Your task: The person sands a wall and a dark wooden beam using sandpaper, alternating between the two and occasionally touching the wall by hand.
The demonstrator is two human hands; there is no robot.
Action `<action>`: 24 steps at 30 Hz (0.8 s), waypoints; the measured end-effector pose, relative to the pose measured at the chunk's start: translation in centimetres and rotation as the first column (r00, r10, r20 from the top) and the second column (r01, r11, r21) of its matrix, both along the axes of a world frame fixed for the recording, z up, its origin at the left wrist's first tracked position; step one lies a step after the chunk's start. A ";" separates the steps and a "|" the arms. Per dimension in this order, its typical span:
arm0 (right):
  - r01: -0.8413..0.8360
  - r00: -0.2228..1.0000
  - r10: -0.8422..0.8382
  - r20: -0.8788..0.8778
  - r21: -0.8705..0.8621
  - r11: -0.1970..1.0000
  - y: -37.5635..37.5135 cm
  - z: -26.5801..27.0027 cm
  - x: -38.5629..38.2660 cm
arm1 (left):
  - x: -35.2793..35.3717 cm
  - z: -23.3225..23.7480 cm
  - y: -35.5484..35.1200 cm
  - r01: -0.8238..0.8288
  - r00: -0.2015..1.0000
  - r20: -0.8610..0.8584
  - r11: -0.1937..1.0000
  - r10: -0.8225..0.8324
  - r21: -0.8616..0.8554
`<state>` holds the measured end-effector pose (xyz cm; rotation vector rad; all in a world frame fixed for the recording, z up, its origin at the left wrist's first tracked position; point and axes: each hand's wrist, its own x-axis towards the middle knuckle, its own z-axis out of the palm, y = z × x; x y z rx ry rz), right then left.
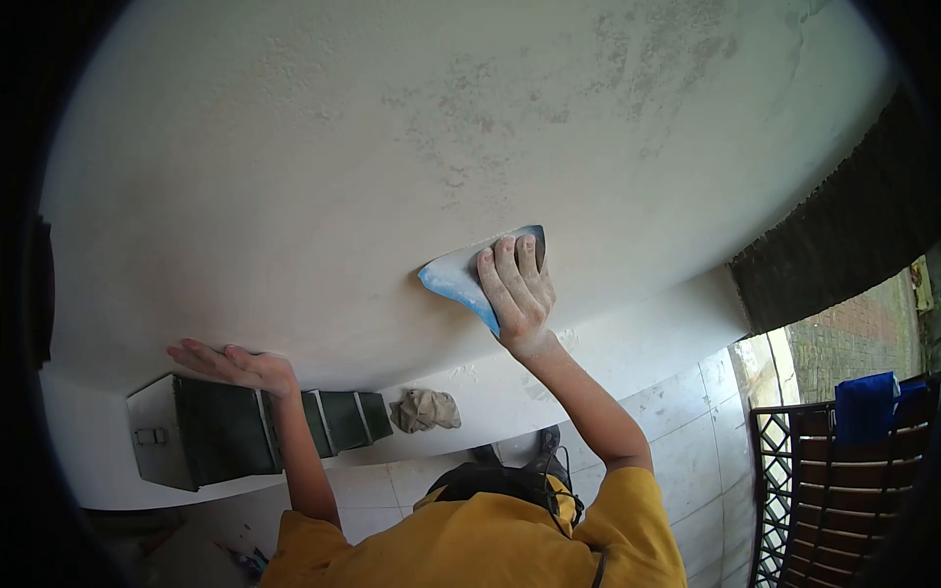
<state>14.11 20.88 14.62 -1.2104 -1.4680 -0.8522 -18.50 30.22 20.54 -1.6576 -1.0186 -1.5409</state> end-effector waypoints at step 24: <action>-0.068 0.993 0.043 0.114 0.229 0.971 1.5 23.5 -1.5 | -0.2 0.1 -0.6 0.030 1.000 -0.003 1.000 -0.030 0.004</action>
